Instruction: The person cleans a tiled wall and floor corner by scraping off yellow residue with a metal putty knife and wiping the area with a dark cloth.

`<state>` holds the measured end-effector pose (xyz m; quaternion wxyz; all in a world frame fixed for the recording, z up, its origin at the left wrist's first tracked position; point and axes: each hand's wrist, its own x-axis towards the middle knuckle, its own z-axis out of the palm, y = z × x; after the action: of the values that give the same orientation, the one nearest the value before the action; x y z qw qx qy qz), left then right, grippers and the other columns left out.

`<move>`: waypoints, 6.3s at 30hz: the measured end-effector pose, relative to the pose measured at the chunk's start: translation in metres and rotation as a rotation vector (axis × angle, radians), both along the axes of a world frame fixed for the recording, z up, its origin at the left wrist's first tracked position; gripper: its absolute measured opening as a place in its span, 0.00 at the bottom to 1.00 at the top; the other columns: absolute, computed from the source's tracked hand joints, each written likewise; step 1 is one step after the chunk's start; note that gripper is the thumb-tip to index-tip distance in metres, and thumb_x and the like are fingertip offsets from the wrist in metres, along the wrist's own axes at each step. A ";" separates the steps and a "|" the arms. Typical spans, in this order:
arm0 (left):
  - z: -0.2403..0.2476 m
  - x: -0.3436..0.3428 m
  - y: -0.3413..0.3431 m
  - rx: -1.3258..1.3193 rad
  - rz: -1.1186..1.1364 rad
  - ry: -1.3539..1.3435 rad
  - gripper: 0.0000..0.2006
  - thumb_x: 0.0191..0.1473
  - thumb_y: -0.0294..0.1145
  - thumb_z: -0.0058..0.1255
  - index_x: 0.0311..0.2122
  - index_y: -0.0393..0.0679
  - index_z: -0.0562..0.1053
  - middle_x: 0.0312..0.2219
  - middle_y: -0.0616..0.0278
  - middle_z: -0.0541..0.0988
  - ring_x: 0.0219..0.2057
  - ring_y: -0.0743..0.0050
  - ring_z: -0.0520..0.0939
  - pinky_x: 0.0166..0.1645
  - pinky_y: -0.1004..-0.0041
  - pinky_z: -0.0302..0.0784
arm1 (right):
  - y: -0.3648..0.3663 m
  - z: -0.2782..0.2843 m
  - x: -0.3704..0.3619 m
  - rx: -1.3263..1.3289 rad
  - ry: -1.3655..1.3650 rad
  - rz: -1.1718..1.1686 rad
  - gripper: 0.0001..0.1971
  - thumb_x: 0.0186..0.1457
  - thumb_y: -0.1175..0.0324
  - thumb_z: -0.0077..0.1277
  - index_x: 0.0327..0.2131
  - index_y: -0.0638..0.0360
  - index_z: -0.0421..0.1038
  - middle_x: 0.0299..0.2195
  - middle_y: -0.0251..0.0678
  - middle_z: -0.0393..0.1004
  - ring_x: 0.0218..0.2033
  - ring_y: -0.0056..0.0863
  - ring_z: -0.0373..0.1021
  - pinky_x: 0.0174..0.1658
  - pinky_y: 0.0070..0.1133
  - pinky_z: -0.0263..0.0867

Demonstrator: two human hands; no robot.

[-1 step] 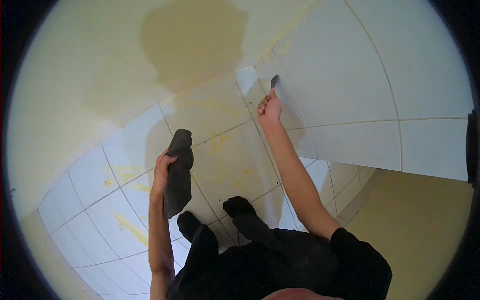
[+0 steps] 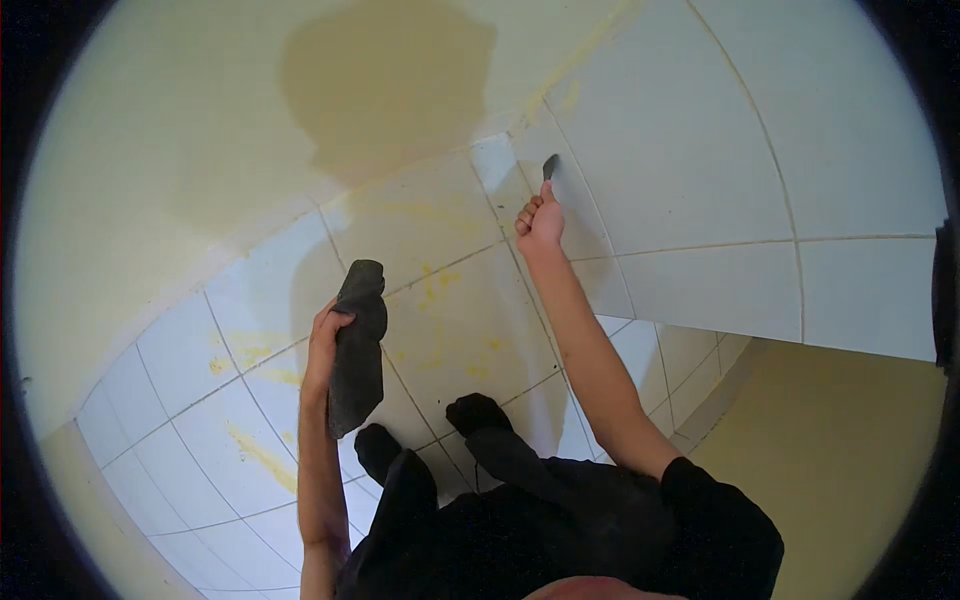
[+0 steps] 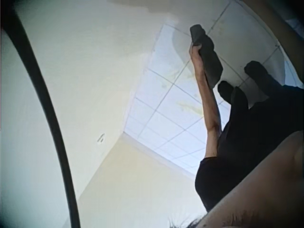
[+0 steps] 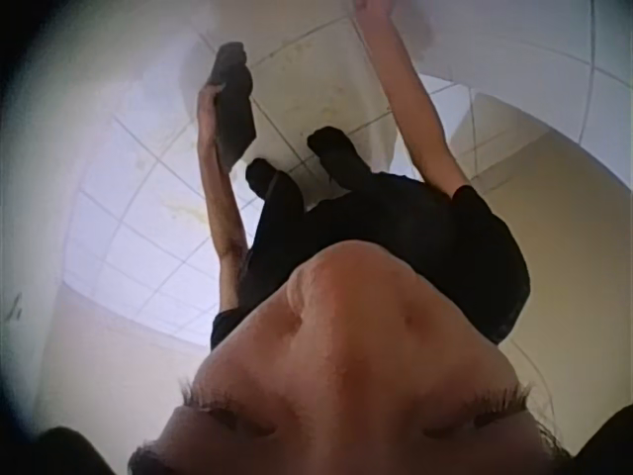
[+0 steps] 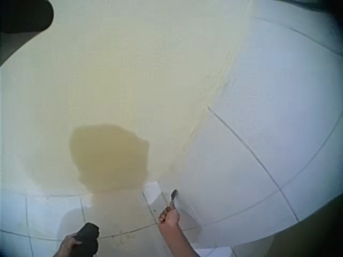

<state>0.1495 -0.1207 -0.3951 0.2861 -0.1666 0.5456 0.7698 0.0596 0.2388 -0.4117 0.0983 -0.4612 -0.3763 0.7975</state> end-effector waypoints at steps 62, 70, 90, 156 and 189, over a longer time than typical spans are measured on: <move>0.013 0.001 0.005 0.022 0.029 0.034 0.22 0.48 0.37 0.41 0.45 0.34 0.72 0.33 0.60 0.77 0.31 0.73 0.77 0.38 0.74 0.73 | 0.003 0.021 -0.012 -0.087 0.123 -0.027 0.23 0.61 0.47 0.44 0.20 0.49 0.53 0.13 0.21 0.45 0.10 0.16 0.41 0.13 0.18 0.38; 0.015 -0.001 0.002 0.000 0.021 0.023 0.21 0.48 0.35 0.41 0.46 0.34 0.71 0.34 0.59 0.77 0.33 0.72 0.77 0.40 0.75 0.73 | 0.003 0.019 -0.010 -0.108 0.126 -0.047 0.22 0.62 0.48 0.43 0.21 0.50 0.54 0.13 0.22 0.46 0.11 0.17 0.42 0.14 0.18 0.39; 0.010 -0.001 -0.005 0.015 0.004 0.062 0.22 0.48 0.36 0.41 0.46 0.34 0.72 0.36 0.58 0.78 0.34 0.72 0.78 0.41 0.75 0.73 | -0.007 0.026 -0.007 0.011 0.102 -0.015 0.22 0.62 0.48 0.43 0.21 0.48 0.54 0.13 0.20 0.43 0.11 0.14 0.40 0.13 0.17 0.36; -0.019 0.003 -0.001 0.023 0.008 -0.035 0.21 0.48 0.36 0.42 0.45 0.34 0.72 0.34 0.60 0.77 0.33 0.74 0.77 0.39 0.77 0.72 | 0.015 -0.073 -0.012 0.624 0.137 0.090 0.14 0.63 0.58 0.46 0.26 0.54 0.65 0.19 0.21 0.61 0.17 0.11 0.53 0.19 0.14 0.50; 0.001 0.000 -0.004 -0.006 -0.029 -0.021 0.22 0.49 0.36 0.42 0.47 0.35 0.72 0.34 0.60 0.78 0.31 0.74 0.76 0.37 0.76 0.73 | 0.002 -0.089 -0.020 0.436 -0.030 0.016 0.14 0.61 0.55 0.49 0.30 0.55 0.69 0.20 0.23 0.61 0.19 0.13 0.55 0.20 0.16 0.49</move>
<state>0.1498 -0.1242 -0.3942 0.3024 -0.1677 0.5471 0.7623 0.0397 0.2403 -0.5011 0.1837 -0.4378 -0.5452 0.6909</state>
